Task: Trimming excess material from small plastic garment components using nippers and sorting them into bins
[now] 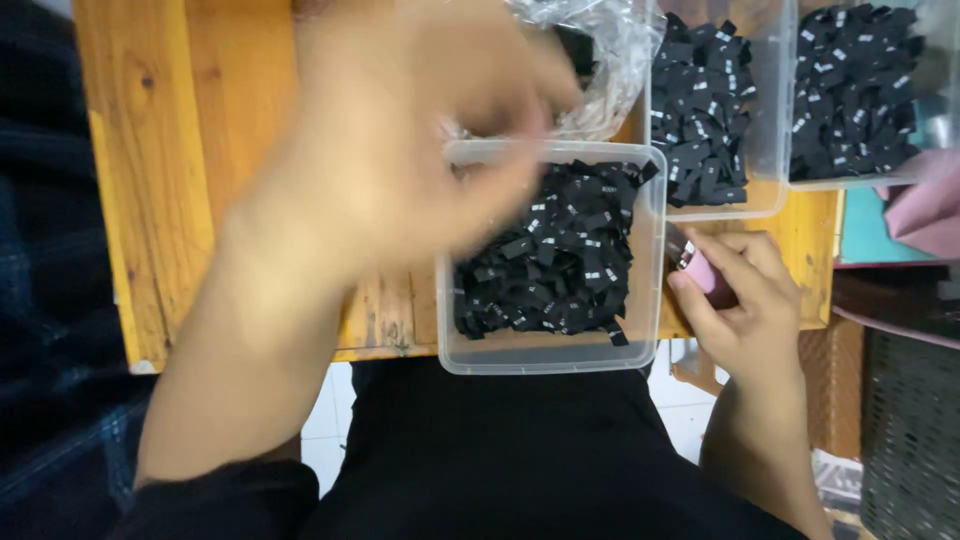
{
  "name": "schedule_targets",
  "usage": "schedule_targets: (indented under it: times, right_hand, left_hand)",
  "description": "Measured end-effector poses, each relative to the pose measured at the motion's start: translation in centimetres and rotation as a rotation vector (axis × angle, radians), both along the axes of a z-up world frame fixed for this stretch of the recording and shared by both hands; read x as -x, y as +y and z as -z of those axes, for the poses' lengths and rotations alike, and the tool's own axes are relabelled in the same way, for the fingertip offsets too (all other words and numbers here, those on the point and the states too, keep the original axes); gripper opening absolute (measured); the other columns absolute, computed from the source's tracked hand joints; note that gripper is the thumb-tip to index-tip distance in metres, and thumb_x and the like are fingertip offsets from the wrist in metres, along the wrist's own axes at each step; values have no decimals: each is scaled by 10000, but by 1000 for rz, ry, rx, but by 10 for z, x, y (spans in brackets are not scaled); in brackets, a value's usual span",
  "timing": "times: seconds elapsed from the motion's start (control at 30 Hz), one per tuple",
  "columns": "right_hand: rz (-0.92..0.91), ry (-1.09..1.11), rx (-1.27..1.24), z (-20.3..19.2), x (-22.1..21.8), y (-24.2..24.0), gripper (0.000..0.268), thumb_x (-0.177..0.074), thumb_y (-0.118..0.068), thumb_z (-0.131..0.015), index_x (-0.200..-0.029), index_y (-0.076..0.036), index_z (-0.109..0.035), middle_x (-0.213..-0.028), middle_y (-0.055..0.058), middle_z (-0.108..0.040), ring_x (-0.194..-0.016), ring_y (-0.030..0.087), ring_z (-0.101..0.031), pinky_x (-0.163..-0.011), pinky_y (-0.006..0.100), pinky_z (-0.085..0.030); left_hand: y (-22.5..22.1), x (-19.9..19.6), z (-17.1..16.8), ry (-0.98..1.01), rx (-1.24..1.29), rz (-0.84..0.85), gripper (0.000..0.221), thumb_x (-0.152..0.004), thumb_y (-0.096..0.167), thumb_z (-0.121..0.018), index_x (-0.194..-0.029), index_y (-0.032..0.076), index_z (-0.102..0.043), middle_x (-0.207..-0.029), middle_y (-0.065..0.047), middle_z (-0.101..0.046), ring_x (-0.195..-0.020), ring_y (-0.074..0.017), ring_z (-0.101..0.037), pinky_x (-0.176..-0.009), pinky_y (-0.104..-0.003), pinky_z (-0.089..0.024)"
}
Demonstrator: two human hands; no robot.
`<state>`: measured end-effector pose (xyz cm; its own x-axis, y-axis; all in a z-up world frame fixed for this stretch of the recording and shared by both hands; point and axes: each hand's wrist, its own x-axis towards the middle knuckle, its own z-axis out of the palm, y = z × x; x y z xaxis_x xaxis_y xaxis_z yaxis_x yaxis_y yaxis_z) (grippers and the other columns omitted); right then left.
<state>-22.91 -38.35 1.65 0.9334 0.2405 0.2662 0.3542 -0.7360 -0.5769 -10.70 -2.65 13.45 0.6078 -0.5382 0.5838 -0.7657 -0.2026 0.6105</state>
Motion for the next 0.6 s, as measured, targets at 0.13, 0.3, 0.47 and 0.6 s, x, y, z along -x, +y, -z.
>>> schedule_targets:
  times: [0.13, 0.3, 0.47, 0.6]
  right_hand:
    - [-45, -69, -42, 8, -6, 7, 358, -979, 4, -759, -1324, 57, -682, -1073, 203, -597, -970, 317, -559, -878, 390, -470]
    - [-30, -51, -31, 7, -5, 7, 331, -980, -8, -764, -1294, 76, -699, -1055, 205, -599, -956, 317, -568, -856, 391, -469]
    - [-31, -64, -21, 5, -8, 10, 329, -984, 1, -757, -1294, 93, -697, -1065, 226, -616, -968, 331, -586, -865, 403, -480]
    - [-24, -49, 7, 4, -10, 10, 314, -987, -4, -759, -1281, 95, -713, -1082, 225, -633, -994, 337, -603, -868, 412, -493]
  left_hand:
    - [-19, 32, 11, -12, -417, 106, 162, -948, 103, -684, -1091, 95, -757, -862, -73, -643, -806, -311, -635, -601, -475, -514]
    - [-34, 48, 28, 91, -794, 122, 103, -928, 120, -628, -915, 165, -720, -848, -7, -603, -891, -261, -560, -770, -427, -433]
    - [-23, 55, 25, 110, -808, 14, 94, -879, 108, -647, -953, 135, -698, -942, -51, -621, -960, -297, -543, -843, -444, -439]
    - [-9, 58, 25, 113, -747, -62, 207, -849, 60, -633, -1019, 130, -728, -1013, -44, -627, -1019, -291, -530, -847, -445, -421]
